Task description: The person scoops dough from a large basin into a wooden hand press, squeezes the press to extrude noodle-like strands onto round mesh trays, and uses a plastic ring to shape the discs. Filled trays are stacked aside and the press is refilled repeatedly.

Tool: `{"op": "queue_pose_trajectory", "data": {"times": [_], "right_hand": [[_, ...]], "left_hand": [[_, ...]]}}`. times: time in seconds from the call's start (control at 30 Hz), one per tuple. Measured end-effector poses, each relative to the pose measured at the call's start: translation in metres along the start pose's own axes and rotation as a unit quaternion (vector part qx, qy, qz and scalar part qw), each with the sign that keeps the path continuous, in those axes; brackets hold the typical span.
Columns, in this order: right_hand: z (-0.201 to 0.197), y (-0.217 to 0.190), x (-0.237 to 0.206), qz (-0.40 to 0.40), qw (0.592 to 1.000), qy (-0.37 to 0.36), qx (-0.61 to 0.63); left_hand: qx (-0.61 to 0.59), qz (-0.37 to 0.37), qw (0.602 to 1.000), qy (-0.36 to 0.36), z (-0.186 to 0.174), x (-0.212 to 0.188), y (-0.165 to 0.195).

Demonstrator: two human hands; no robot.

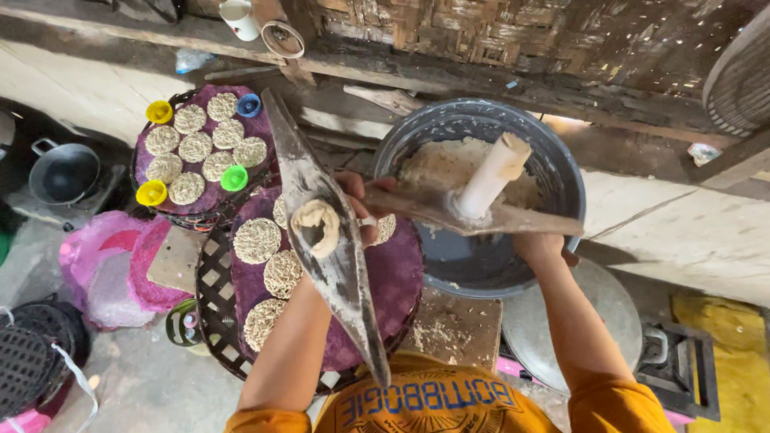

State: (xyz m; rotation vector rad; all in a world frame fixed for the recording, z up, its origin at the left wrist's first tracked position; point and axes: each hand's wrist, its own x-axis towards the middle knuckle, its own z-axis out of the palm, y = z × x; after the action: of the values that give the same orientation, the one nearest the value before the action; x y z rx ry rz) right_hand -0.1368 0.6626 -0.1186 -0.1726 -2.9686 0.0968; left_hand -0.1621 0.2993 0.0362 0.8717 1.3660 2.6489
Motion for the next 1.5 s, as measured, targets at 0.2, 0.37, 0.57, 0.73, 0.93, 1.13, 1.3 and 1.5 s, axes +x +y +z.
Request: {"op": "queue_pose_trajectory", "data": {"times": [0.2, 0.37, 0.57, 0.73, 0.93, 1.13, 1.3, 1.5], "right_hand": [[0.001, 0.030, -0.002, 0.042, 0.988, -0.146, -0.027], [-0.012, 0.034, -0.002, -0.032, 0.989, -0.100, -0.102], [0.028, 0.009, 0.034, -0.179, 0.973, -0.111, -0.098], [0.044, -0.004, 0.038, -0.142, 0.959, -0.207, -0.130], [0.045, -0.015, 0.024, -0.128, 0.966, -0.221, -0.039], [0.024, -0.013, 0.023, -0.066, 0.959, -0.265, -0.079], [-0.036, 0.009, 0.029, -0.016, 0.958, -0.272, -0.086], [-0.028, 0.017, 0.017, -0.101, 0.937, -0.315, -0.111]], "left_hand": [[0.038, 0.043, 0.998, 0.017, -0.007, -0.011, 0.031], [0.069, 0.085, 0.994, 0.017, -0.011, -0.018, 0.061], [0.069, 0.090, 0.993, 0.034, -0.006, -0.019, 0.067], [0.070, 0.074, 0.992, 0.069, -0.007, -0.022, 0.066], [0.074, 0.051, 0.994, 0.066, -0.008, -0.020, 0.065], [0.078, 0.038, 0.995, 0.056, -0.008, -0.023, 0.073], [0.080, 0.028, 0.995, 0.054, -0.010, -0.031, 0.085], [0.077, 0.022, 0.995, 0.059, -0.005, -0.029, 0.080]]}}
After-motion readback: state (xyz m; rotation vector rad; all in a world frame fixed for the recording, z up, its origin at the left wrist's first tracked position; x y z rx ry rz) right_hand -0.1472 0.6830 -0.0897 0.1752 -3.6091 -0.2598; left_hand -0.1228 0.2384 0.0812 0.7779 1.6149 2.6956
